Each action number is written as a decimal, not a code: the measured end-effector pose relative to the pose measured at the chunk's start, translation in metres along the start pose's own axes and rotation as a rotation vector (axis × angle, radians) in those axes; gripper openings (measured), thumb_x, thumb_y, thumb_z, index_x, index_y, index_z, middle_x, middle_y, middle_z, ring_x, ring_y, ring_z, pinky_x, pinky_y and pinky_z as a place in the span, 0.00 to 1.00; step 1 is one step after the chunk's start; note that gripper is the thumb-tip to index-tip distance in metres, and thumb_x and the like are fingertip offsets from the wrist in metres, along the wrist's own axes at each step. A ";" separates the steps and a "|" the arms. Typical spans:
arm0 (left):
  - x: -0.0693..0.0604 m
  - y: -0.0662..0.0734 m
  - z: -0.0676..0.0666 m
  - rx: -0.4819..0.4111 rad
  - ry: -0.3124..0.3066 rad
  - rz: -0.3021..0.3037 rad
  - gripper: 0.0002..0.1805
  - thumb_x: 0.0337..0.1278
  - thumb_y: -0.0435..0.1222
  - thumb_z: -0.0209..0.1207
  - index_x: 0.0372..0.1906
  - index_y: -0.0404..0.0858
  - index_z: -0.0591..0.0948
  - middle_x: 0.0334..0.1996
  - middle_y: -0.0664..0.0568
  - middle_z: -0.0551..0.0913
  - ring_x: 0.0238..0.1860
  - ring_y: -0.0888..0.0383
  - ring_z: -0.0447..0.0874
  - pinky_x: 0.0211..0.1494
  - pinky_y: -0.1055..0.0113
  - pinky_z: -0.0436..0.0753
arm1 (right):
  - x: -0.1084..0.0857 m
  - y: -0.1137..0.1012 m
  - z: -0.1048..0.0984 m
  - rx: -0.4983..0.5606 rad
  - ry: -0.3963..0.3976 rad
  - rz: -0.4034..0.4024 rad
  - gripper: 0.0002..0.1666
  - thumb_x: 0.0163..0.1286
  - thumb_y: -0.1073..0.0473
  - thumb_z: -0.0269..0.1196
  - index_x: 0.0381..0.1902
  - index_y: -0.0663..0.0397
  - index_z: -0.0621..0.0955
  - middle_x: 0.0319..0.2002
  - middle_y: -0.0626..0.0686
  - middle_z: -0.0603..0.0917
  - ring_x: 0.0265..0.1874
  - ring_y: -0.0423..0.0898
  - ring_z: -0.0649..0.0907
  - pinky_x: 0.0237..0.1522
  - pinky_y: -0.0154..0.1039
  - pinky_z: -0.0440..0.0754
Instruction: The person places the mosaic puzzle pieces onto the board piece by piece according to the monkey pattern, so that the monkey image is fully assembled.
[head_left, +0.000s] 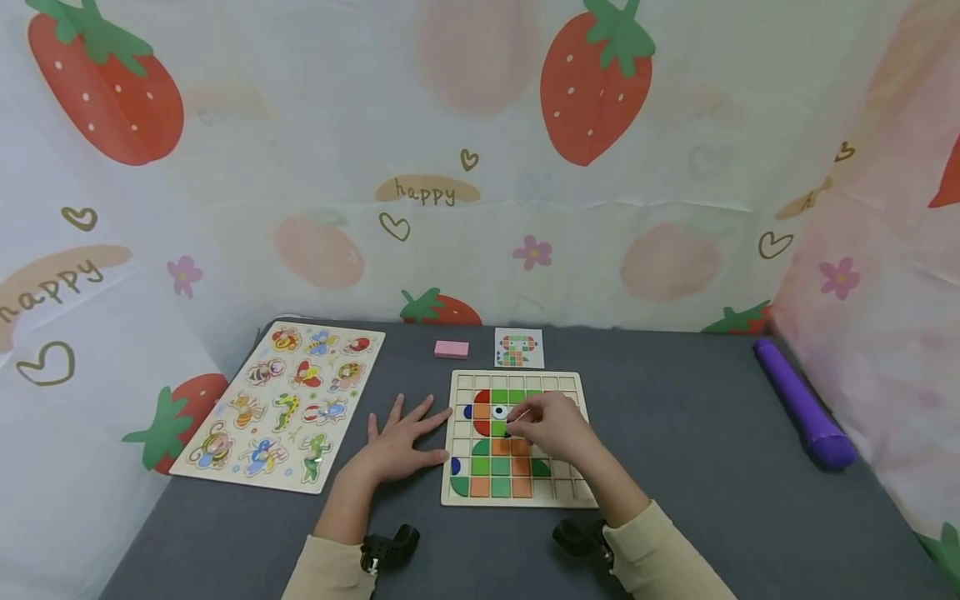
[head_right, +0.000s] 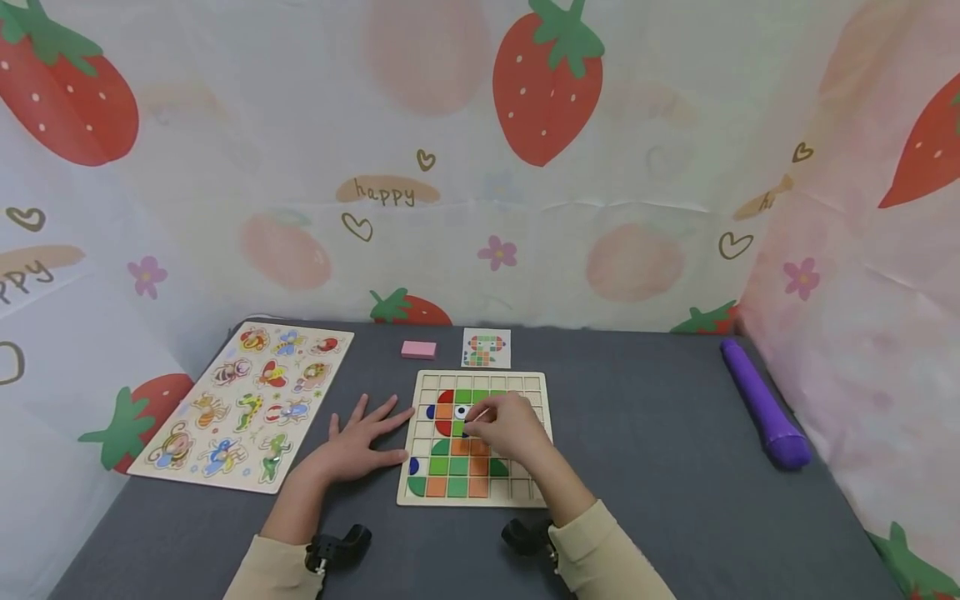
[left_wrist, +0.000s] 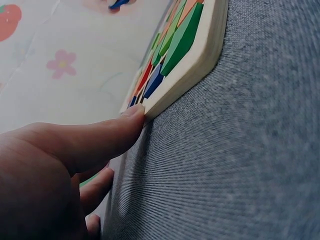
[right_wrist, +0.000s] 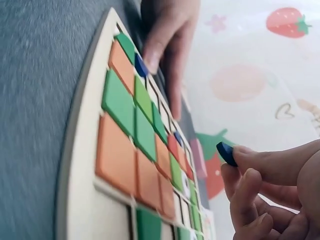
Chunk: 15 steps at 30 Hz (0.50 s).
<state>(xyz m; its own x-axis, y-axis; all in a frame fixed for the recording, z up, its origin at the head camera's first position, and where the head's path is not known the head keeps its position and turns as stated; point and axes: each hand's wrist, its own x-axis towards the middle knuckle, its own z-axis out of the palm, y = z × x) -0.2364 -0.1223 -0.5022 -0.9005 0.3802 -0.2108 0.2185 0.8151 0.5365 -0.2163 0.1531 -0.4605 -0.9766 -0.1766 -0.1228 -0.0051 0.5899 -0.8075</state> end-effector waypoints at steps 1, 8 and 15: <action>0.000 0.000 0.000 0.002 0.000 -0.002 0.39 0.61 0.57 0.64 0.76 0.61 0.66 0.81 0.52 0.54 0.81 0.36 0.29 0.71 0.25 0.29 | 0.002 -0.001 0.003 0.008 0.000 -0.002 0.03 0.67 0.58 0.70 0.36 0.51 0.88 0.27 0.51 0.85 0.25 0.49 0.83 0.26 0.38 0.79; 0.001 -0.001 0.001 0.007 -0.001 -0.009 0.39 0.61 0.58 0.63 0.76 0.62 0.66 0.81 0.53 0.54 0.81 0.36 0.29 0.72 0.25 0.28 | 0.012 -0.010 0.028 0.001 -0.009 0.001 0.05 0.66 0.55 0.71 0.33 0.49 0.88 0.26 0.50 0.83 0.23 0.45 0.78 0.25 0.37 0.77; 0.000 -0.001 0.001 0.007 0.005 0.005 0.38 0.62 0.57 0.63 0.76 0.61 0.67 0.81 0.52 0.54 0.81 0.36 0.30 0.71 0.24 0.29 | 0.018 -0.020 0.050 -0.042 -0.033 -0.041 0.06 0.66 0.57 0.70 0.29 0.49 0.88 0.24 0.46 0.83 0.23 0.44 0.78 0.24 0.36 0.76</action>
<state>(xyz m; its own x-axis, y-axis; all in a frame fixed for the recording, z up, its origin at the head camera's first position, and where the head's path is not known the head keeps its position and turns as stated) -0.2365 -0.1226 -0.5030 -0.9011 0.3826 -0.2040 0.2259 0.8158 0.5323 -0.2227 0.0989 -0.4754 -0.9679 -0.2262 -0.1098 -0.0543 0.6143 -0.7872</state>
